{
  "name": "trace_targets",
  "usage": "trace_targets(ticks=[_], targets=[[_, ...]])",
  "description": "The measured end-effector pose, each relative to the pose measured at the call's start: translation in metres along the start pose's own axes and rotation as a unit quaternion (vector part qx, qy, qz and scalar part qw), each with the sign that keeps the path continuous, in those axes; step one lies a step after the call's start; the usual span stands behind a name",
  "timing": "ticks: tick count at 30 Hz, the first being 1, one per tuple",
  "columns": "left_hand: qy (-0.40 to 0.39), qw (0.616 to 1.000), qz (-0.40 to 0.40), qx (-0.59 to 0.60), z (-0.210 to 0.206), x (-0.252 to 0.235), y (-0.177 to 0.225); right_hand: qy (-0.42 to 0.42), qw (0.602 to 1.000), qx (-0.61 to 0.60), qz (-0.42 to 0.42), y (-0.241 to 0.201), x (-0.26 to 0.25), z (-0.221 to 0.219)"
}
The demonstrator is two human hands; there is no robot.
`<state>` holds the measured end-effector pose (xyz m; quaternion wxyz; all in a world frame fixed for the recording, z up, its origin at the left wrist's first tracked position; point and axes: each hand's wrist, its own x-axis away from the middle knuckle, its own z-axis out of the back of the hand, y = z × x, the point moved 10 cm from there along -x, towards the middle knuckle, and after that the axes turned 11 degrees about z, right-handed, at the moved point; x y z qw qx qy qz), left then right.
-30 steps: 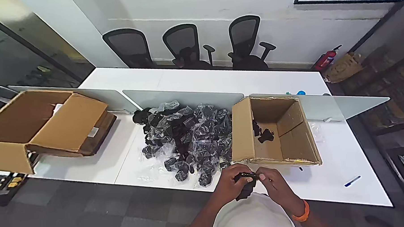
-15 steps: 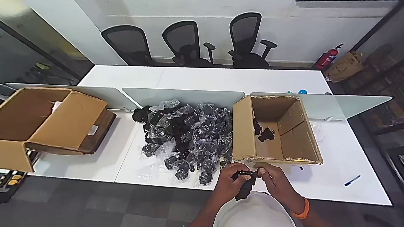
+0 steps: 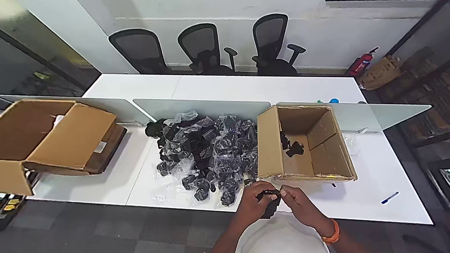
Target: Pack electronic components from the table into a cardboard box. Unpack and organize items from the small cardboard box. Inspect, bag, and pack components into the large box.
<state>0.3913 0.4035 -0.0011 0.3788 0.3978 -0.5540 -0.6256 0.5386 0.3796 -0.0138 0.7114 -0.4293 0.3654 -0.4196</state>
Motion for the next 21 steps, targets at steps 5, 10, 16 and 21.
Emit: trace_targets(ticks=[5,10,16,21], targets=[[-0.014,0.999,0.026,0.042,0.002,-0.002,-0.003,0.018,0.953,0.275,0.13,-0.034,0.001,0.014],[-0.058,0.99,0.088,0.098,0.0,-0.004,-0.009,0.011,0.935,0.305,0.184,-0.041,0.0,0.009],[0.038,0.988,-0.076,-0.126,-0.003,0.004,0.013,0.062,0.91,-0.372,-0.171,0.025,0.01,-0.032],[0.008,1.0,0.013,-0.015,-0.004,-0.005,0.0,0.037,0.989,0.137,0.045,-0.004,0.002,0.015]])
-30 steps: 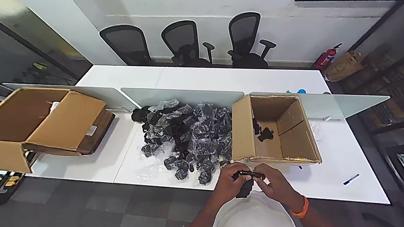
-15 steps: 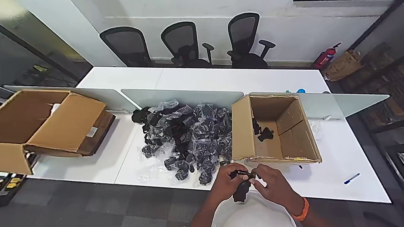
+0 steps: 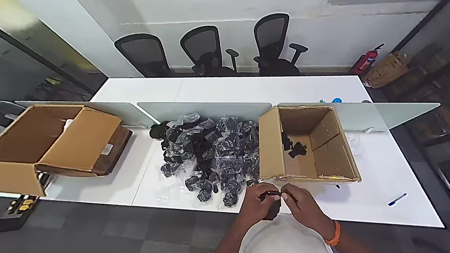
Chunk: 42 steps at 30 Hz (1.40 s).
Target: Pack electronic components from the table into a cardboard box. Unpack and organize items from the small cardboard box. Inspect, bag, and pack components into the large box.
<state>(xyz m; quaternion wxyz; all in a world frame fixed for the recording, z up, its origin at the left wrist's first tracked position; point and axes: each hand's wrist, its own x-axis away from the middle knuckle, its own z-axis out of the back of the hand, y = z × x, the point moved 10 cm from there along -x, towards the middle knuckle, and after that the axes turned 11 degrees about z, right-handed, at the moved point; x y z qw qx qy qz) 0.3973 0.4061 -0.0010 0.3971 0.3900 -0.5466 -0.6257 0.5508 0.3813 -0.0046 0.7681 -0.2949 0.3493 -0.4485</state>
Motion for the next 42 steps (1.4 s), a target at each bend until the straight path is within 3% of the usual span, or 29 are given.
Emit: trace_targets(ticks=[2,4,5,7,9,11,13,16,18,20,22,25,28,30,33,37,42], targets=[[-0.007,0.996,0.049,0.068,-0.002,-0.004,-0.004,0.015,0.985,0.153,0.084,-0.015,-0.001,0.011],[-0.007,0.994,0.072,0.085,-0.006,-0.006,-0.003,0.03,0.979,0.176,0.101,-0.017,0.001,0.015],[-0.003,0.995,0.064,0.076,-0.008,-0.007,0.001,0.039,0.986,0.139,0.08,-0.013,0.002,0.016],[0.006,1.0,0.0,0.02,-0.012,-0.008,0.012,0.052,0.997,-0.051,-0.006,0.002,0.005,0.012],[0.011,0.997,-0.072,-0.038,-0.021,-0.007,0.024,0.074,0.953,-0.275,-0.102,0.011,0.012,0.002],[0.003,0.994,-0.092,-0.053,-0.03,-0.008,0.028,0.072,0.902,-0.39,-0.173,0.015,0.02,-0.003],[-0.008,0.997,-0.073,-0.033,-0.038,-0.014,0.029,0.063,0.936,-0.319,-0.133,0.017,0.021,0.015],[-0.022,0.999,-0.009,0.034,-0.051,-0.027,0.024,0.031,0.995,-0.084,-0.037,0.01,0.021,0.051],[-0.034,0.997,0.031,0.066,-0.061,-0.035,0.023,0.026,0.998,0.054,0.014,0.006,0.024,0.066],[-0.049,0.994,0.049,0.079,-0.076,-0.043,0.024,0.054,0.99,0.117,0.051,0.008,0.029,0.081],[-0.045,0.996,0.036,0.065,-0.092,-0.051,0.027,0.084,0.992,0.083,0.038,0.021,0.034,0.093],[-0.013,0.998,-0.031,-0.044,-0.116,-0.059,0.037,0.088,0.989,-0.101,-0.058,0.054,0.044,0.1],[0.009,0.991,-0.079,-0.108,-0.138,-0.064,0.042,0.068,0.948,-0.288,-0.12,0.077,0.053,0.1],[0.015,0.993,-0.07,-0.09,-0.147,-0.07,0.038,0.034,0.93,-0.344,-0.126,0.084,0.056,0.107],[0.009,1.0,-0.005,0.013,-0.16,-0.079,0.033,0.009,0.939,-0.338,-0.066,0.09,0.062,0.133],[0.071,0.976,0.101,0.177,-0.166,-0.09,0.021,0.051,0.934,-0.353,-0.027,0.117,0.075,0.171],[0.091,0.948,0.115,0.284,-0.181,-0.092,0.025,0.086,0.96,-0.261,-0.052,0.146,0.094,0.19]])
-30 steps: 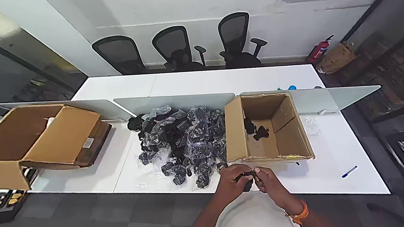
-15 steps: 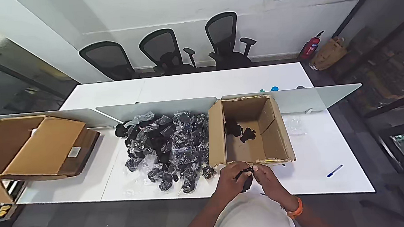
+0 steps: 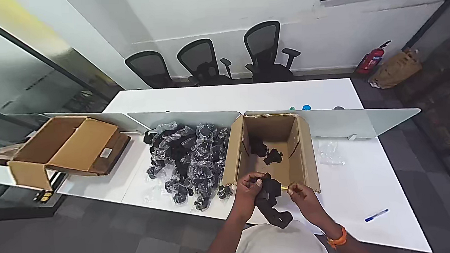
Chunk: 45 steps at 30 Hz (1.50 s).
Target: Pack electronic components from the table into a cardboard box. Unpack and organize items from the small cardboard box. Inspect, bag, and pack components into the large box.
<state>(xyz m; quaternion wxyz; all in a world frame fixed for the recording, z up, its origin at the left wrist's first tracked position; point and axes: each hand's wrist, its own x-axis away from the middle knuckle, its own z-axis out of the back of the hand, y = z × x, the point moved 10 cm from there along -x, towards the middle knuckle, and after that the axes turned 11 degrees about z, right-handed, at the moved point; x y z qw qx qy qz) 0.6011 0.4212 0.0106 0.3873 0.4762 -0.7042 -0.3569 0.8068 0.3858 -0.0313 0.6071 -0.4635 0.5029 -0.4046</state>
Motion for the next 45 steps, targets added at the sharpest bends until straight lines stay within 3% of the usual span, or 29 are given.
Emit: trace_targets(ticks=[5,11,16,22,28,31,34,38,42,45], targets=[[0.008,0.999,-0.018,0.038,-0.013,0.008,0.0,-0.106,0.993,-0.049,0.016,-0.009,-0.002,-0.032],[-0.013,0.994,-0.041,0.101,-0.031,0.006,-0.014,0.044,0.992,-0.043,0.113,-0.029,-0.008,-0.032],[-0.027,0.991,-0.129,0.036,-0.048,0.008,-0.014,0.081,0.986,-0.06,0.133,-0.039,-0.004,-0.028],[0.022,0.95,-0.276,-0.141,-0.048,0.011,0.003,0.056,0.99,-0.115,0.054,-0.03,0.003,-0.042],[0.029,0.904,-0.35,-0.243,-0.046,0.019,0.013,0.014,0.988,-0.058,0.14,-0.05,-0.007,-0.034],[-0.017,0.919,-0.288,-0.268,-0.041,0.013,0.01,-0.018,0.971,0.105,0.214,-0.062,-0.012,-0.023],[-0.092,0.964,-0.144,-0.205,-0.034,0.005,-0.009,-0.047,0.928,0.3,0.218,-0.071,-0.016,-0.017],[-0.164,0.98,-0.014,-0.116,-0.038,0.0,-0.038,-0.078,0.902,0.382,0.186,-0.066,-0.021,-0.018],[-0.057,0.993,0.078,-0.07,-0.03,-0.006,-0.056,-0.088,0.883,0.424,0.179,-0.062,-0.019,-0.022],[-0.019,0.991,0.123,0.046,-0.023,-0.007,-0.066,-0.067,0.867,0.425,0.252,-0.071,-0.007,-0.027]])
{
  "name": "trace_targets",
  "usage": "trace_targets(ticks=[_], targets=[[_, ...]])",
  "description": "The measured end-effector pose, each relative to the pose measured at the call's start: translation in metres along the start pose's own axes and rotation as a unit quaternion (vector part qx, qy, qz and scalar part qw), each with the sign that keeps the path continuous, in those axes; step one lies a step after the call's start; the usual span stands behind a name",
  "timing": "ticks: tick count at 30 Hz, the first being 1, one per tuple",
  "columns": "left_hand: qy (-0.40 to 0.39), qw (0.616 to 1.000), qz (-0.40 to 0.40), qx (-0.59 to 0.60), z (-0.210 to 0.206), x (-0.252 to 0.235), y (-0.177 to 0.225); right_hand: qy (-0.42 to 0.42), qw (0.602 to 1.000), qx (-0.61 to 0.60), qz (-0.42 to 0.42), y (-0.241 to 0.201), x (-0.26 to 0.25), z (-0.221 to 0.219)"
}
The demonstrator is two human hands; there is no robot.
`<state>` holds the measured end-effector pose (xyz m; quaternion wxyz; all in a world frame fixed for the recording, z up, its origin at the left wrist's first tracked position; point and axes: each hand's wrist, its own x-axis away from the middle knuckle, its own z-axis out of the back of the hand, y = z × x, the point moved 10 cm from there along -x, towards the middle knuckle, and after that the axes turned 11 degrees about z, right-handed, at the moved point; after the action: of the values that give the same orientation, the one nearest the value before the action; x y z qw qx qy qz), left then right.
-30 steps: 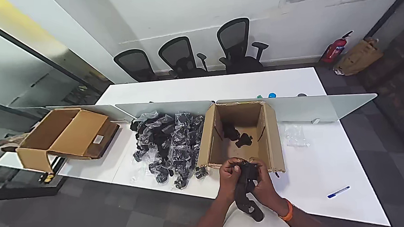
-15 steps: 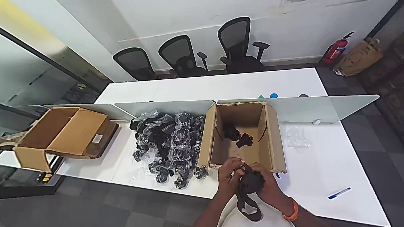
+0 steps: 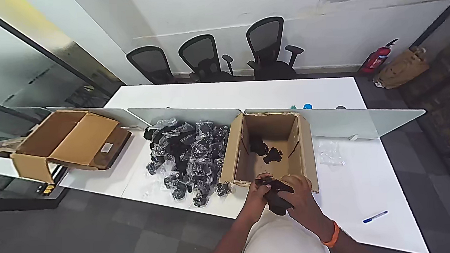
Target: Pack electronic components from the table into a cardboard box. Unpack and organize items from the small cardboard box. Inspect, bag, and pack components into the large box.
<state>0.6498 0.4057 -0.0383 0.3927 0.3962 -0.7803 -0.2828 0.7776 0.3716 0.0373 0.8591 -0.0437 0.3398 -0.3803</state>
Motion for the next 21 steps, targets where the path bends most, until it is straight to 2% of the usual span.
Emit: trace_targets(ticks=[5,8,10,15,19,21], targets=[[-0.05,0.99,-0.001,0.128,-0.001,0.001,-0.005,0.075,0.994,-0.032,0.076,-0.011,0.015,0.005],[-0.088,0.984,-0.033,0.149,-0.002,0.002,0.0,0.089,0.993,-0.057,0.045,-0.002,0.014,0.006],[-0.091,0.986,-0.045,0.129,-0.002,0.004,0.004,0.068,0.995,-0.069,0.024,0.005,0.011,0.004],[-0.052,0.998,-0.03,0.022,-0.001,0.0,0.011,-0.034,0.996,-0.071,0.042,0.015,0.001,0.003],[-0.03,0.999,0.006,-0.014,0.004,0.0,0.01,-0.035,0.973,-0.227,-0.02,0.031,0.0,0.004],[-0.059,0.998,0.005,-0.036,-0.006,0.002,0.01,-0.024,0.958,-0.283,-0.047,0.033,-0.001,0.003]])
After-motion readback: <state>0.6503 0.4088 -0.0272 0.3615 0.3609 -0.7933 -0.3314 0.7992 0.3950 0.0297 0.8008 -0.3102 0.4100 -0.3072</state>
